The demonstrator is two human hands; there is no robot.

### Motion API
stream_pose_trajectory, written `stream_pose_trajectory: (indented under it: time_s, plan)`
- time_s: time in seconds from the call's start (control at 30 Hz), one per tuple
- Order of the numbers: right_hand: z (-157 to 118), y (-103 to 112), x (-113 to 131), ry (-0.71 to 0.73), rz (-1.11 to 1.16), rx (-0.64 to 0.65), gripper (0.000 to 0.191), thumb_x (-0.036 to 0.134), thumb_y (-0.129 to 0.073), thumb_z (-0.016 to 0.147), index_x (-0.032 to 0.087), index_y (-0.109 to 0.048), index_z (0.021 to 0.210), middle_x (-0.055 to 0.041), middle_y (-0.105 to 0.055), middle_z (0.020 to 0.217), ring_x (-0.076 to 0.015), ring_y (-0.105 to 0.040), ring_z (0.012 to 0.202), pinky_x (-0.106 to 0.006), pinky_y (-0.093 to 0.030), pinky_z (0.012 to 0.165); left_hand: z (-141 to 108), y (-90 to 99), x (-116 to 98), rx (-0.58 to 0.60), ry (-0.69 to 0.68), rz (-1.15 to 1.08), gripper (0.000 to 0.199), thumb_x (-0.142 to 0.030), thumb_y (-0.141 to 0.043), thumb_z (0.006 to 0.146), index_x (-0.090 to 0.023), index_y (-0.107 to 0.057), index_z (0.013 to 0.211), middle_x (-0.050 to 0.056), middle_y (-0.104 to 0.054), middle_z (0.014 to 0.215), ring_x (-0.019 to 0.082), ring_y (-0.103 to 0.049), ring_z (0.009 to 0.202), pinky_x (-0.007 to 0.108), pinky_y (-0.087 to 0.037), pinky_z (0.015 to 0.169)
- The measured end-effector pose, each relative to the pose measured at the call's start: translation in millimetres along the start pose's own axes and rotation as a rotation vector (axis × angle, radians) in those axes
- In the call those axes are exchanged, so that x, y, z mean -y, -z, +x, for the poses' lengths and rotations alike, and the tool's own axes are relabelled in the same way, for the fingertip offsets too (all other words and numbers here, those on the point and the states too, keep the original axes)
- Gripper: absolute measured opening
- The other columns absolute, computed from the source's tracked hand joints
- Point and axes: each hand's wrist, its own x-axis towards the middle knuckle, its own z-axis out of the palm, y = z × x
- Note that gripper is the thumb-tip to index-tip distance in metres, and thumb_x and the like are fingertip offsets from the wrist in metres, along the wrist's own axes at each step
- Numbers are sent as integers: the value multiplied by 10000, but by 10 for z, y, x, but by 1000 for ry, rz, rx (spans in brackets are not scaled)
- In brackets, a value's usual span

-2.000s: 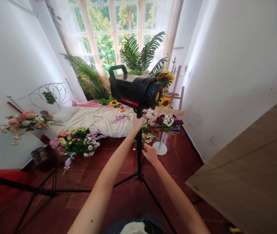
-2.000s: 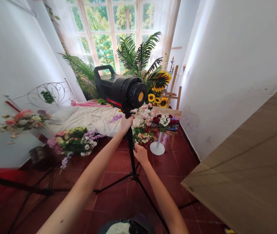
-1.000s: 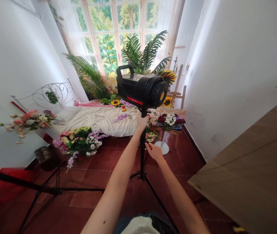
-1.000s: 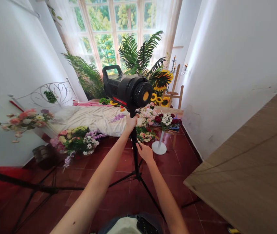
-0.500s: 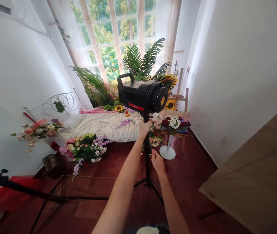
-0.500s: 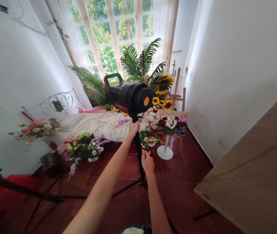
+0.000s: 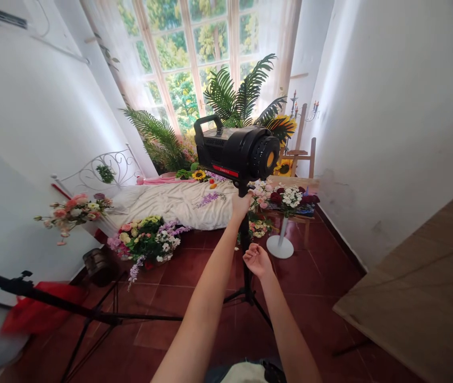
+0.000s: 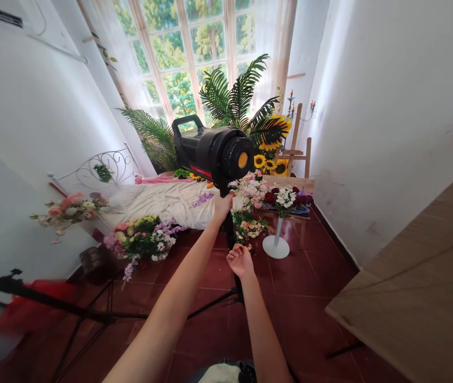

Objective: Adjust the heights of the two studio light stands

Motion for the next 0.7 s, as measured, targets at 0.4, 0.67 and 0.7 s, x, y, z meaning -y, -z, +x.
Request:
stream_pose_trajectory:
  time_s: [0.4,0.67,0.7]
  plan:
    - [-86,75,-41,301,-1591,-458,486,611,-264,877,223,-544,957,-43,-670,813,-188,-604,702,-255,-361,576,-9,-13,-3,-2,-96,56,254,-294,-562,642,-184,-385,496,-59,-322,439,59,-295,416,213,-218,441]
    - [-76,142,-72,474,-2001,-597,519,548,-250,926,188,-622,952,-67,-648,685,-155,-562,596,-224,-254,541,-17,-15,-18,-18,-52,45,279,-284,-569,632,-187,-358,477,-64,-305,427,54,-278,413,208,-205,437]
    - [-52,167,-85,495,-2018,-607,522,548,-257,925,186,-632,930,-66,-642,663,-151,-553,577,-224,-240,534,-21,-8,-20,-12,-49,40,287,-291,-573,633,-187,-356,477,-64,-305,426,54,-279,414,207,-206,437]
